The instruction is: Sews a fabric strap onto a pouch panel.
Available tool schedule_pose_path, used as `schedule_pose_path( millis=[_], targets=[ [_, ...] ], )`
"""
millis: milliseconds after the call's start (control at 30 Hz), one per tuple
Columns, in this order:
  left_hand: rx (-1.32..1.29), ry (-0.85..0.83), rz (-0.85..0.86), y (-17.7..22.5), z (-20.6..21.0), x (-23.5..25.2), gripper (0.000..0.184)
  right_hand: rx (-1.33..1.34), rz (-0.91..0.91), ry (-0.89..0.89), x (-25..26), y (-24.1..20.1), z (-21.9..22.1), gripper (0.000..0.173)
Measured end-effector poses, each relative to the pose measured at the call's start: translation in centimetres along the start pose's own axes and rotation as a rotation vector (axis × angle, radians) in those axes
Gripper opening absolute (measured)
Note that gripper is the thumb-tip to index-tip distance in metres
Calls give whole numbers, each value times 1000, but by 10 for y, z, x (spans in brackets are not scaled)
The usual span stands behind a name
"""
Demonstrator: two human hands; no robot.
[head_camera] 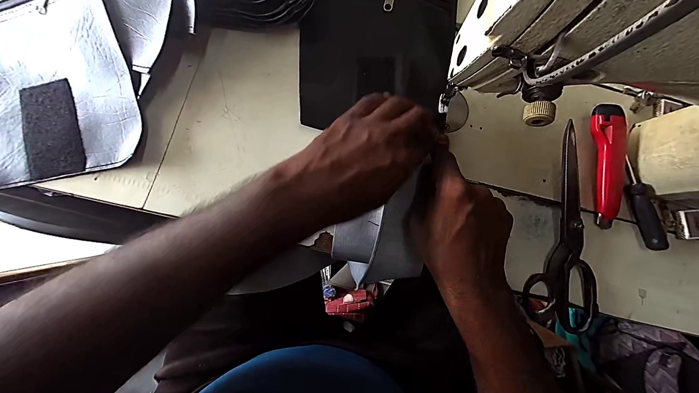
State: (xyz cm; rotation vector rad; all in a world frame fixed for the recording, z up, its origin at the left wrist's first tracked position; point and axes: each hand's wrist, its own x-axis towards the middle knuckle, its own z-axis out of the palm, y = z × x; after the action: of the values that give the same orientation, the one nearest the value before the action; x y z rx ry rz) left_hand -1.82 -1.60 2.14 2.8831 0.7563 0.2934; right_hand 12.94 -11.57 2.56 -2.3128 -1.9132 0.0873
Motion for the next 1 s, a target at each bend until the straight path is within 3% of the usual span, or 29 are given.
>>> schedule_pose_path(
  millis=[100, 167, 267, 400, 633, 733, 833, 1000],
  targets=[
    [-22, -155, 37, 47, -16, -53, 40, 0, 9, -14, 3, 1, 0, 48],
    [17, -209, 50, 71, -5, -88, 54, -24, 35, 9, 8, 0, 4, 47],
    [195, -89, 82, 78, 32, -118, 63, -6, 53, 32, 9, 0, 6, 46],
    [217, 178, 93, 75, 56, -115, 49, 88, 119, 128, -2, -3, 9, 40],
    [-208, 325, 57, 66, 32, -110, 44, 265, 124, 250, -41, 0, 6, 37],
    [-179, 222, 79, 65, 30, -112, 54, 343, 130, 232, -54, -5, 2, 40],
    [-54, 120, 99, 68, 33, -114, 51, 396, 130, 212, -64, -10, 2, 48],
    [-23, 107, 98, 72, 33, -114, 45, 166, 103, 101, -79, -19, -1, 51]
  ],
)
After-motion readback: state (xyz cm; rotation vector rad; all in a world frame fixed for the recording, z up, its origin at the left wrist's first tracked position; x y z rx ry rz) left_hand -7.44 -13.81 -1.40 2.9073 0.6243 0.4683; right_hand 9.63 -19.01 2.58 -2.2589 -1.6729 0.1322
